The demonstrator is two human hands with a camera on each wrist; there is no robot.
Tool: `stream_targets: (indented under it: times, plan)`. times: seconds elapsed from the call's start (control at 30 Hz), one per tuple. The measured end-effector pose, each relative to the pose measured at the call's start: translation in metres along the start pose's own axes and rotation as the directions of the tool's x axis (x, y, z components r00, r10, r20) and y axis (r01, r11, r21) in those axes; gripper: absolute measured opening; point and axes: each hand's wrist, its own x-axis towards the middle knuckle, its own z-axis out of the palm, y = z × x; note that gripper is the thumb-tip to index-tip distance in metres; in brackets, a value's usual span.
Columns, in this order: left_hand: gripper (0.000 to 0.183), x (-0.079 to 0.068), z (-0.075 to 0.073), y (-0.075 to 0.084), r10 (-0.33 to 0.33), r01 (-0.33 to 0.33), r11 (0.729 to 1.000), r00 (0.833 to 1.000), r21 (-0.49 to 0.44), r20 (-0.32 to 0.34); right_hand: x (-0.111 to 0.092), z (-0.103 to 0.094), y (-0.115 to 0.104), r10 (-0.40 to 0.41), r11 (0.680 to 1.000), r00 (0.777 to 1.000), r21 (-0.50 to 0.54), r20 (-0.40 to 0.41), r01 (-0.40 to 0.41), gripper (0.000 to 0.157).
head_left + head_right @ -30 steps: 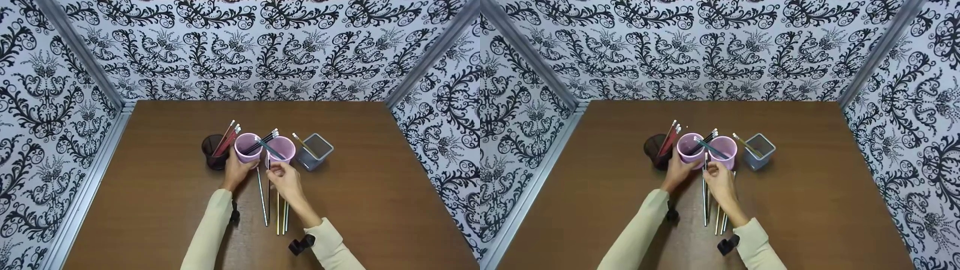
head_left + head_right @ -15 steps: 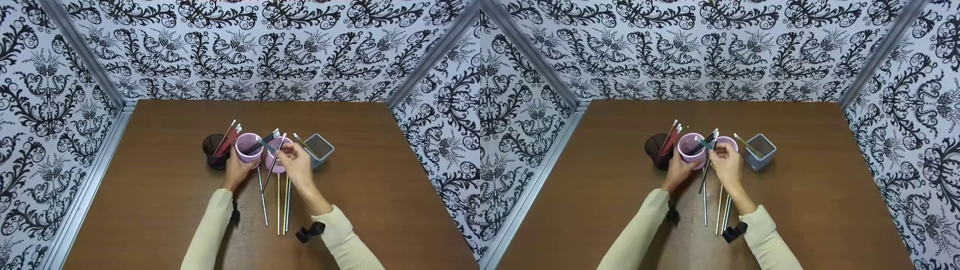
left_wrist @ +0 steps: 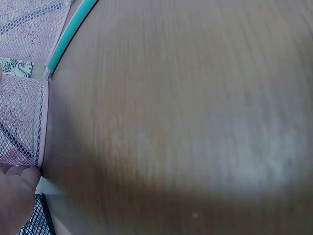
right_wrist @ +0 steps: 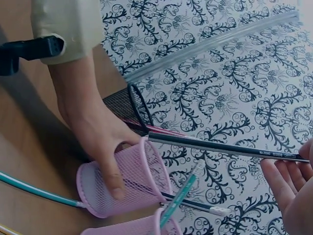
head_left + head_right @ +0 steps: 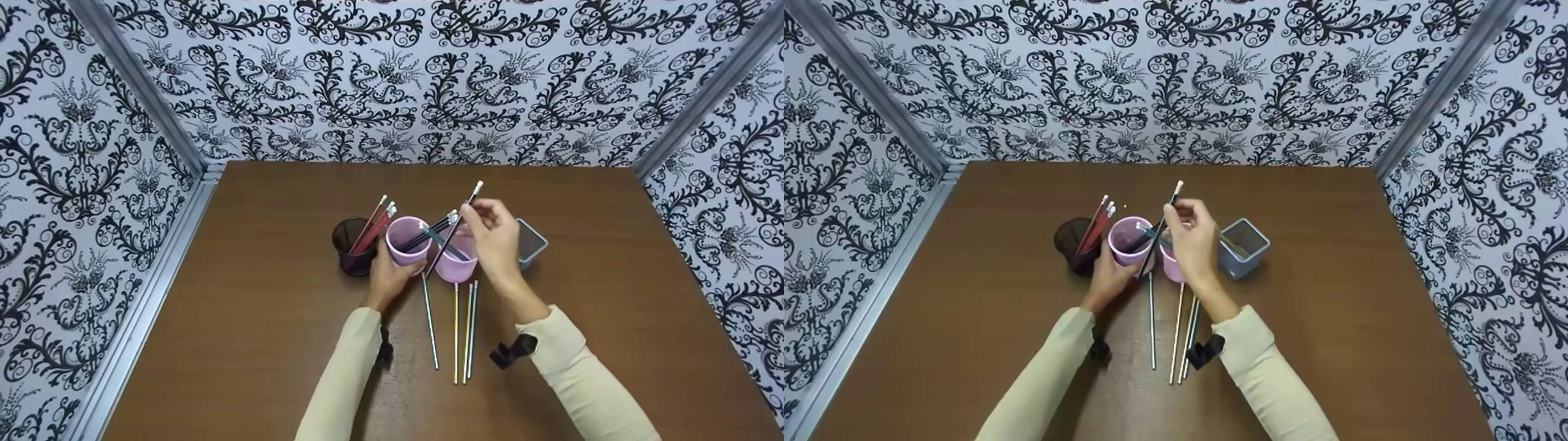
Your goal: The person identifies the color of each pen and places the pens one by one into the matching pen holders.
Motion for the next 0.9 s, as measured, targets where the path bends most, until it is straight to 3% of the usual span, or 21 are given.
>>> stream_targets:
  times: [0.23,0.4,0.57,0.73,0.9]
  plan:
    - [0.088,0.001,-0.001,-0.001,0.003,-0.003,0.999,1.0,0.032,0.002,0.019,0.007,-0.007,0.009,0.997,1.0,0.078,-0.029,-0.007,0.015]
    - [0.088,0.001,-0.002,-0.001,-0.02,0.019,0.999,1.0,0.03,0.014,0.033,0.011,-0.009,0.06,0.992,0.996,0.116,-0.066,-0.052,0.011]
    - [0.089,0.0,-0.001,-0.002,-0.018,0.018,0.999,1.0,0.031,0.012,0.044,0.011,-0.005,0.112,0.978,0.99,0.188,-0.091,-0.093,0.01]
    - [0.09,0.0,-0.001,-0.001,-0.028,0.028,0.999,1.0,0.045,0.007,0.053,0.01,0.001,0.124,0.969,0.986,0.229,-0.112,-0.096,0.019]
    - [0.09,0.0,0.0,0.0,-0.029,0.029,0.999,1.0,0.042,0.004,0.06,0.011,0.006,0.134,0.959,0.98,0.27,-0.15,-0.089,0.018]
